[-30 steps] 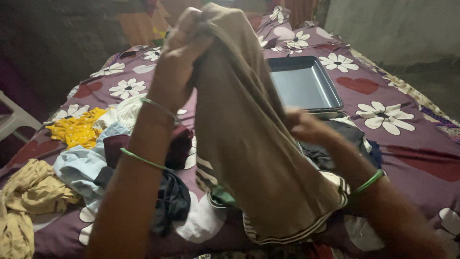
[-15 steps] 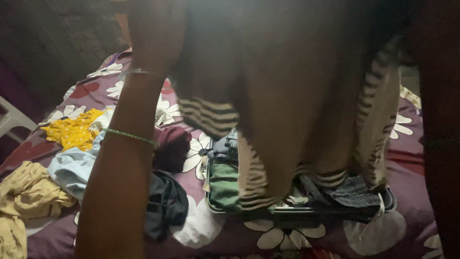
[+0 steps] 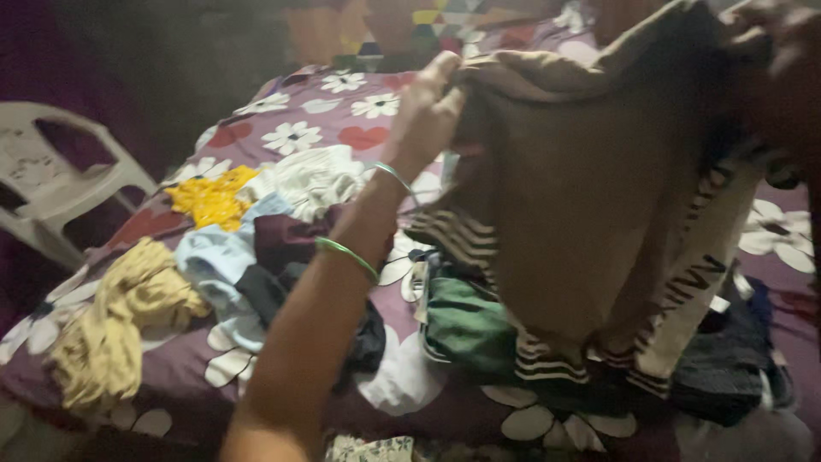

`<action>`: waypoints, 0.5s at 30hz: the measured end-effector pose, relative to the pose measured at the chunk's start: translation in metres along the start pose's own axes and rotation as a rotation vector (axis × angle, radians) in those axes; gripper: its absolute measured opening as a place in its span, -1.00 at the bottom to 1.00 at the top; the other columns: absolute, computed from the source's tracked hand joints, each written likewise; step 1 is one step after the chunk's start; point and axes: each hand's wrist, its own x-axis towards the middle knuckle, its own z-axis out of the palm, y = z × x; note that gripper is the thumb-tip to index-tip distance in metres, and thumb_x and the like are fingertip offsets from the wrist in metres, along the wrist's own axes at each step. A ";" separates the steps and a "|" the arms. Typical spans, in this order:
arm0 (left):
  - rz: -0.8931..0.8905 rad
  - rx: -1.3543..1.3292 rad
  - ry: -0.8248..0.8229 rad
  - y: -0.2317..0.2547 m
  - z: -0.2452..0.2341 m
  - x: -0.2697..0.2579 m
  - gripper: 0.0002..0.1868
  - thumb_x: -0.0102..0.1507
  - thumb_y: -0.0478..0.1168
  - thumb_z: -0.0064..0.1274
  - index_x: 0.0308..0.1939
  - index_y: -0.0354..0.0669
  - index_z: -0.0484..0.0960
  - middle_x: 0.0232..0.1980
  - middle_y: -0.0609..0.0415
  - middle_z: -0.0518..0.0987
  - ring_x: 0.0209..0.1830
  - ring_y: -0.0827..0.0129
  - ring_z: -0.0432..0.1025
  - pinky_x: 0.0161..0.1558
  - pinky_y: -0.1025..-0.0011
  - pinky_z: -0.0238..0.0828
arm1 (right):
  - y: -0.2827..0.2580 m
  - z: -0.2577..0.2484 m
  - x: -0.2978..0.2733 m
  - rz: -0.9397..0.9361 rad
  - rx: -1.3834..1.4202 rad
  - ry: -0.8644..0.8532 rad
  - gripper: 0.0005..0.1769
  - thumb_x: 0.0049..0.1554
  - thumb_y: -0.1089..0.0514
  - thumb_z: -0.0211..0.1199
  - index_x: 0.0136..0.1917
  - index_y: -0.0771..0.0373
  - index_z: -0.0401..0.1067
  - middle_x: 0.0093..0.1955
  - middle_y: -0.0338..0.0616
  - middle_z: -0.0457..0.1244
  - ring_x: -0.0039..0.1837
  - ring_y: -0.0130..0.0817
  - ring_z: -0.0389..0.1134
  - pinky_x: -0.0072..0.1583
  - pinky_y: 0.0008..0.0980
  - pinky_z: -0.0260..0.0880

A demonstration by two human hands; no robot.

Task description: The person picks up several garments from a bed and places them into an open suitcase, folding some items like jeans and shirts by hand to arrange them inside.

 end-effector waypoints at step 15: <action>-0.561 -1.175 0.099 -0.010 0.005 -0.062 -0.62 0.52 -0.20 -0.24 0.40 -0.24 0.28 0.10 -0.01 0.52 -0.10 0.43 0.55 -0.05 0.37 0.63 | -0.090 0.079 0.060 0.108 0.342 0.025 -0.78 0.36 0.21 0.14 0.26 0.29 0.41 0.09 0.15 0.32 0.10 0.04 0.40 0.14 -0.08 0.44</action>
